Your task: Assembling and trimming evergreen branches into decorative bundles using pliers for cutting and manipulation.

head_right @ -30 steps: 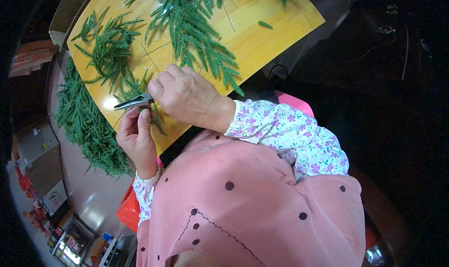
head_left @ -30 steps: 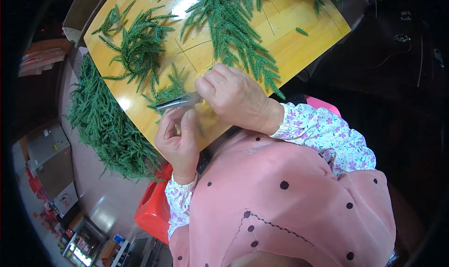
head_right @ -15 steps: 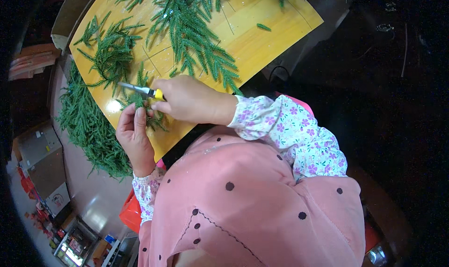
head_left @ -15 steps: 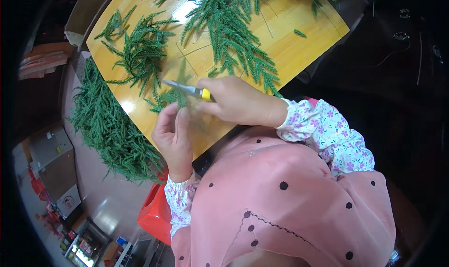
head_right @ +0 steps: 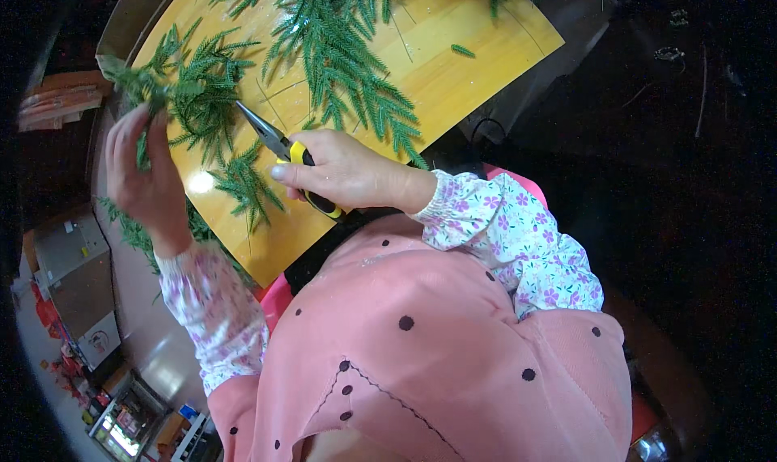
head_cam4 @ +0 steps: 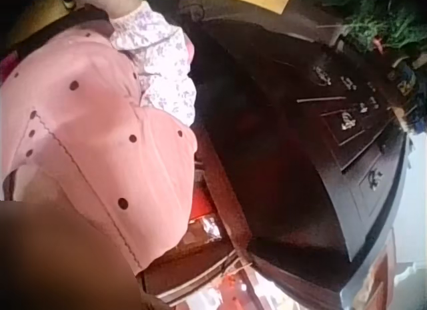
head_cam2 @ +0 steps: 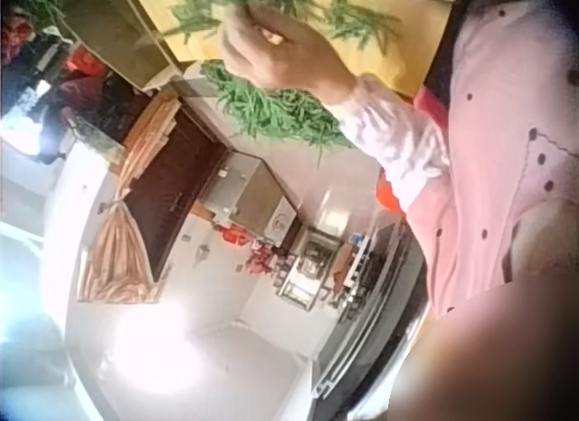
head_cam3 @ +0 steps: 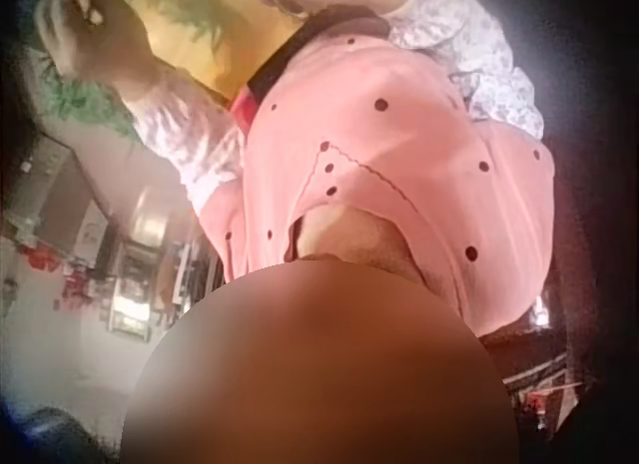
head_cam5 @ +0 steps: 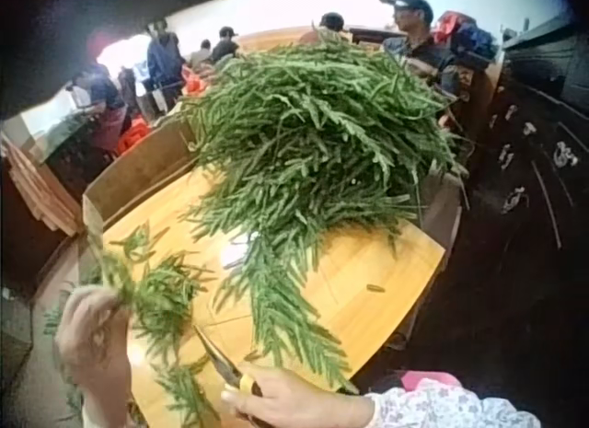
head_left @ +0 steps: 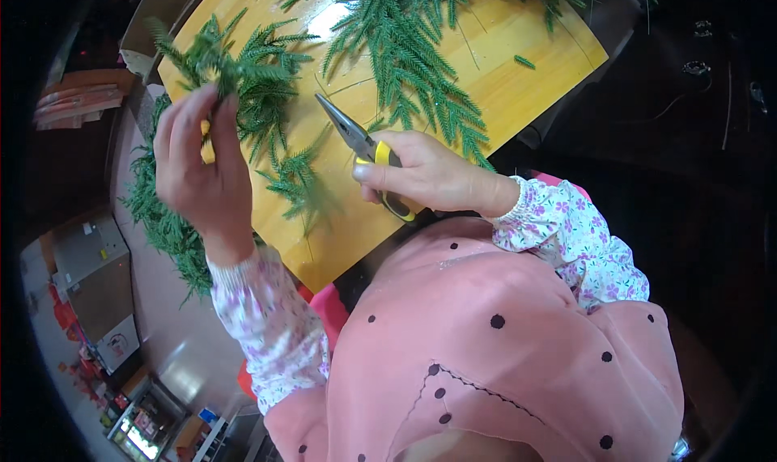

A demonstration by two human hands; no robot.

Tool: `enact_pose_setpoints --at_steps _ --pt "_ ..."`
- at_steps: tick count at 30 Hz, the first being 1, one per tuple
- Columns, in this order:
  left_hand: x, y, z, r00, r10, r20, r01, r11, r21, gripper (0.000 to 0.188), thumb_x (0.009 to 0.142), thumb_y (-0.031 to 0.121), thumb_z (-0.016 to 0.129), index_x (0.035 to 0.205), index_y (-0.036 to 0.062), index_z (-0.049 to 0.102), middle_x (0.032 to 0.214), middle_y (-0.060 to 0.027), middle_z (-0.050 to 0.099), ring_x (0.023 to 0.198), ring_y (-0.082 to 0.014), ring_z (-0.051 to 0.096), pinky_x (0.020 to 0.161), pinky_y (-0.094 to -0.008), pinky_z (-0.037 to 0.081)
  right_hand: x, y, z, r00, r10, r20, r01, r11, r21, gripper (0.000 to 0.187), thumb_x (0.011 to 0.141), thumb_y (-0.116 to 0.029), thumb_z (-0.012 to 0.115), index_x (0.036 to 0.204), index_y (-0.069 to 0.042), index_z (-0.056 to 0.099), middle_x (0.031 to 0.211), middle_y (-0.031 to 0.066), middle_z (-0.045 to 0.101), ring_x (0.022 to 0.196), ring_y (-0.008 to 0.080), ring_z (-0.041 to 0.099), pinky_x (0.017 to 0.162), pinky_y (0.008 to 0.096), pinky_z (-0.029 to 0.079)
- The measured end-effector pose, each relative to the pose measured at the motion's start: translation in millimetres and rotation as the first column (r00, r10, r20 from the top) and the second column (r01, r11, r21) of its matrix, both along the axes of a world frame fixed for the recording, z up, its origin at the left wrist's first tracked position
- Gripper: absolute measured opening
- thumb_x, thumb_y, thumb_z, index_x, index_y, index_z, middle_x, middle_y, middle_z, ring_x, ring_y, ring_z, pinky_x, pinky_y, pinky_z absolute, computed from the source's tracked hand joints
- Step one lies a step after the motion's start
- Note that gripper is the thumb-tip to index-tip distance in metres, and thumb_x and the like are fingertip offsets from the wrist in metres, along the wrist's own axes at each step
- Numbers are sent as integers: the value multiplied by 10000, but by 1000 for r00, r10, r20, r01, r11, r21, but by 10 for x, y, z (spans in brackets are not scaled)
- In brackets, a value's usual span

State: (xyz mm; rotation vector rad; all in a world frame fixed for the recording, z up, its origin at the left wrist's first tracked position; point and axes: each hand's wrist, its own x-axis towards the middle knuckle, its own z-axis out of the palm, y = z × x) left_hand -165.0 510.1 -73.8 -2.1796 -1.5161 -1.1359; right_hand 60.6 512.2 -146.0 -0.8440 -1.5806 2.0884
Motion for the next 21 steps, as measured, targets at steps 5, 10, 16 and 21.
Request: enact_pose_setpoints --at_steps 5,10,16,21 --pt "-85 139 -175 951 177 -253 -182 983 4 161 808 27 698 957 20 638 884 -79 640 777 -183 627 698 -287 486 65 20 13 1000 3 9 -3 1000 16 261 950 -286 561 921 -27 571 807 24 637 727 76 590 643 231 477" --pt "35 -469 -303 917 351 189 -289 912 -289 122 749 40 735 837 39 651 869 -75 636 749 -221 598 636 -338 470 57 72 -65 993 -75 -95 70 996 -57 247 956 -272 552 929 -27 575 821 25 637 742 81 599 646 229 480" --pt "206 -685 -784 947 313 -64 -287 745 -602 133 749 80 732 796 23 622 788 -77 581 724 -237 555 646 -354 452 -89 42 -29 984 -112 -141 76 967 -242 282 938 -302 575 895 -23 573 760 19 638 662 84 588 563 231 482" --pt "81 -866 -754 982 190 -8 -175 887 -427 113 737 72 712 817 41 638 794 -61 570 766 -251 557 686 -359 444 -163 53 -46 987 -128 -100 100 964 -247 248 921 -266 606 937 -20 576 800 40 633 713 94 602 623 233 491"
